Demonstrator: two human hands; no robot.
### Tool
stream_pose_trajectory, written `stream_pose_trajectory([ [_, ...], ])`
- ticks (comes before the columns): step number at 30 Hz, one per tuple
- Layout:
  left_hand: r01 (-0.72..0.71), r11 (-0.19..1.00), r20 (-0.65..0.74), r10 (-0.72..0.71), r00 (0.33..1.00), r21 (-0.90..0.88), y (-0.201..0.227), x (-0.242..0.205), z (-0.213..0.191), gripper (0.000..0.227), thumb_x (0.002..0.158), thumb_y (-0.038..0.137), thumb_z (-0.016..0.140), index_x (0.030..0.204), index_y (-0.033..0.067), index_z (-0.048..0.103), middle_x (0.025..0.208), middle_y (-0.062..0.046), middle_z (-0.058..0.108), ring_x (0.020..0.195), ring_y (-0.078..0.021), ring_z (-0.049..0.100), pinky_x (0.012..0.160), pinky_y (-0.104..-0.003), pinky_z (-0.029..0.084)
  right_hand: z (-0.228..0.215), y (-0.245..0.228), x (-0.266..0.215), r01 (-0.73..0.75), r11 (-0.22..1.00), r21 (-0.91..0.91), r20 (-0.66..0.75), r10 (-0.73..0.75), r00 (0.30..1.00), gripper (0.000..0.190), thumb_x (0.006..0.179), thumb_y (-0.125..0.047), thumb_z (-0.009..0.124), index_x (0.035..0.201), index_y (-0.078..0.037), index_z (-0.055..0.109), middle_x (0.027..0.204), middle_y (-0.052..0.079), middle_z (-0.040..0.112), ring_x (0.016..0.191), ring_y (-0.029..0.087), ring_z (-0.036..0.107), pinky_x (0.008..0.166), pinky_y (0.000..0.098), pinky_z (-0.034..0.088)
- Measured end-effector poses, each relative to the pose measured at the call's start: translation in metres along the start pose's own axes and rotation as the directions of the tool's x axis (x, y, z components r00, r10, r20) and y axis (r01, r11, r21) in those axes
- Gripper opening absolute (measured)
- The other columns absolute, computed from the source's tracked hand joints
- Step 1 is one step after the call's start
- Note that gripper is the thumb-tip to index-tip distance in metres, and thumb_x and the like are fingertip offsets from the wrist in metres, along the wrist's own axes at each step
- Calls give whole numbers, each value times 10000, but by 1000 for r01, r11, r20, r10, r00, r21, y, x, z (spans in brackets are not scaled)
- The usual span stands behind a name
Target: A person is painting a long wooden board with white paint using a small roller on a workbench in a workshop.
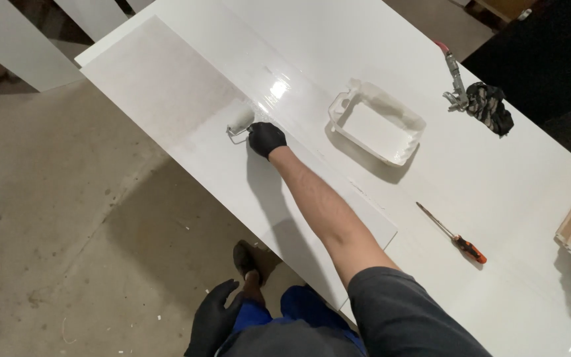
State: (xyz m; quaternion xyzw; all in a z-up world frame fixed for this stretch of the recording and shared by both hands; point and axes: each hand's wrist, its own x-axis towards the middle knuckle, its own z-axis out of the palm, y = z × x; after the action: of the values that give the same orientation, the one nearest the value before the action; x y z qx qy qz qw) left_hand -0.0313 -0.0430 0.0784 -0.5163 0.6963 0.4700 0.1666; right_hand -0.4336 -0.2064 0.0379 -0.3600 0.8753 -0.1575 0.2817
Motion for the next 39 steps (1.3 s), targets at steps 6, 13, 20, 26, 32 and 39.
stream_pose_trajectory([
  [6, -33, 999, -10, 33, 999, -3, -13, 9, 15, 502, 927, 508, 624, 1373, 290, 693, 1477, 95, 659, 1369, -113, 611, 1118, -309, 497, 12, 189, -117, 223, 964, -144, -213, -250, 944, 315, 969, -410, 563, 1203, -376, 771, 1220, -18, 756, 1087, 320, 705, 885, 463, 563],
  [13, 70, 995, 74, -65, 995, -66, -2, 10, 32, 531, 908, 495, 665, 1383, 261, 707, 1481, 67, 669, 1369, -135, 616, 1156, -306, 471, -39, 358, -369, -10, 991, -130, -218, -19, 976, 295, 955, -361, 652, 1223, -425, 759, 1162, -64, 788, 1024, 220, 749, 790, 356, 582],
  [20, 59, 998, 76, -61, 995, 26, 3, 13, 22, 578, 900, 620, 559, 1379, 326, 690, 1455, 103, 682, 1341, -123, 644, 1106, -311, 504, -6, 243, -163, 84, 991, -107, -199, -105, 974, 328, 948, -421, 580, 1223, -413, 759, 1217, -2, 757, 1100, 306, 711, 876, 435, 560],
  [26, 89, 991, -11, -91, 996, -103, -42, 26, 20, 542, 871, 549, 682, 1363, 327, 723, 1477, 119, 667, 1344, -101, 642, 1152, -267, 497, 2, 63, 38, 111, 993, -48, -147, -117, 982, 402, 916, -390, 482, 1196, -371, 769, 1304, 11, 716, 1178, 327, 664, 1012, 449, 523],
  [32, 60, 997, -18, -61, 998, -51, -30, 9, -3, 525, 910, 505, 640, 1381, 285, 706, 1493, 71, 653, 1411, -123, 577, 1174, -312, 457, -26, 76, 13, 36, 999, -35, -21, -37, 999, 401, 925, -290, 489, 1216, -354, 758, 1309, -23, 712, 1180, 271, 657, 1006, 389, 517],
  [39, 70, 996, 33, -68, 997, -51, 23, -22, 13, 484, 944, 409, 655, 1391, 230, 707, 1518, 53, 632, 1385, -160, 586, 1175, -313, 432, -76, 268, -236, -148, 989, 25, 24, 148, 989, 330, 941, -420, 584, 1224, -439, 752, 1261, -80, 746, 1143, 210, 703, 946, 308, 507],
])
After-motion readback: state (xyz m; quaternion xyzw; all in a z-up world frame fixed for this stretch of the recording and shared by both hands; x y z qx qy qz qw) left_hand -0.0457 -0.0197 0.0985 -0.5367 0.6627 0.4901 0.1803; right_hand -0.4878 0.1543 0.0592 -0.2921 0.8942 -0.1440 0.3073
